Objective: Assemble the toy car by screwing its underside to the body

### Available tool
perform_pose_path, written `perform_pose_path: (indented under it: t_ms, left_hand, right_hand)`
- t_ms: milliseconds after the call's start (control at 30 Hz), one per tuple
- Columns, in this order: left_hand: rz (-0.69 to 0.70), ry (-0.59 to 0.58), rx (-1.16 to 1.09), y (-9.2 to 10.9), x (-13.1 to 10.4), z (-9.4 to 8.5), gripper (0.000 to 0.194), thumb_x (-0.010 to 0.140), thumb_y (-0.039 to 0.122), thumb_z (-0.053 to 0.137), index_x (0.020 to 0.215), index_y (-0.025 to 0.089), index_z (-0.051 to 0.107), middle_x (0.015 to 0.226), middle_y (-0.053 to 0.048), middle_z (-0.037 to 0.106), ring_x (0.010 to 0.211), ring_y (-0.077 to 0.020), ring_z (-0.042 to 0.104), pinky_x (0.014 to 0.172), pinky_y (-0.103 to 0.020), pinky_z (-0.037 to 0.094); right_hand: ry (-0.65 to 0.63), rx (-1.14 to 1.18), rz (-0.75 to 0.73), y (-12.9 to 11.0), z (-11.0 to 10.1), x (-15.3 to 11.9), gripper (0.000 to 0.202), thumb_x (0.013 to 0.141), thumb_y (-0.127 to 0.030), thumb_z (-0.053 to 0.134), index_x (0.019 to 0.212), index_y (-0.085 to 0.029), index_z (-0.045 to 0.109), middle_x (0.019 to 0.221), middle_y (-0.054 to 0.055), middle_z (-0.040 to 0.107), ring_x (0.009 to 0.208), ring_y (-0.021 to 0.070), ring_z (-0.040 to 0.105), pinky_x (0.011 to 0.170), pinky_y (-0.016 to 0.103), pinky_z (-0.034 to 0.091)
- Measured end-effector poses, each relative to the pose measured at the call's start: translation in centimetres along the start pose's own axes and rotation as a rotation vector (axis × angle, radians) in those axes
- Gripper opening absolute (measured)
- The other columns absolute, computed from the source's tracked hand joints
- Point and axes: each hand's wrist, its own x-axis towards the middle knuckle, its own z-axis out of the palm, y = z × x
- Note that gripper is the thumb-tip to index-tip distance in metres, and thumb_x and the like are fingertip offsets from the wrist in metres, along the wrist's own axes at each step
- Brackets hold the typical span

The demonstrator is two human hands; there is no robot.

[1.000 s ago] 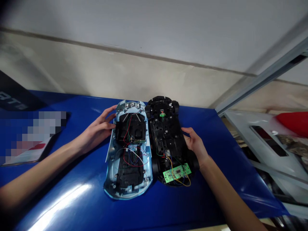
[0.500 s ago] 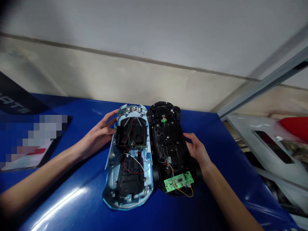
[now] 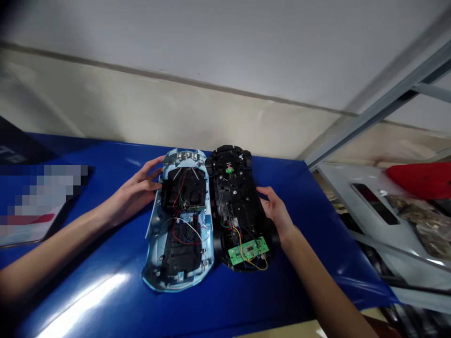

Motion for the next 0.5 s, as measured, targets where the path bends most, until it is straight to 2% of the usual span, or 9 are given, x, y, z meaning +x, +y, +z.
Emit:
perform_pose_path:
  t_ms: [167, 500]
  left_hand:
    - [0.006, 0.010, 0.007, -0.02, -0.01, 0.09, 0.059, 0.081, 0.017, 0.065, 0.134, 0.039, 0.051, 0.140, 0.001, 0.053, 0.120, -0.0278, 0.053, 0.090, -0.039, 0.052]
    - [-0.001, 0.007, -0.017, 0.04, -0.11, 0.15, 0.060, 0.081, 0.015, 0.065, 0.135, 0.036, 0.051, 0.134, -0.001, 0.056, 0.121, -0.0265, 0.052, 0.090, -0.036, 0.051]
  right_hand:
    - [0.016, 0.001, 0.006, -0.09, 0.20, -0.03, 0.038, 0.085, -0.043, 0.052, 0.107, -0.018, 0.070, 0.083, 0.007, 0.078, 0.084, 0.0295, 0.074, 0.081, 0.042, 0.058]
    - [-0.073, -0.082, -0.087, 0.05, 0.23, -0.46, 0.040, 0.083, -0.045, 0.056, 0.109, -0.018, 0.071, 0.087, 0.006, 0.079, 0.087, 0.0293, 0.074, 0.084, 0.042, 0.056]
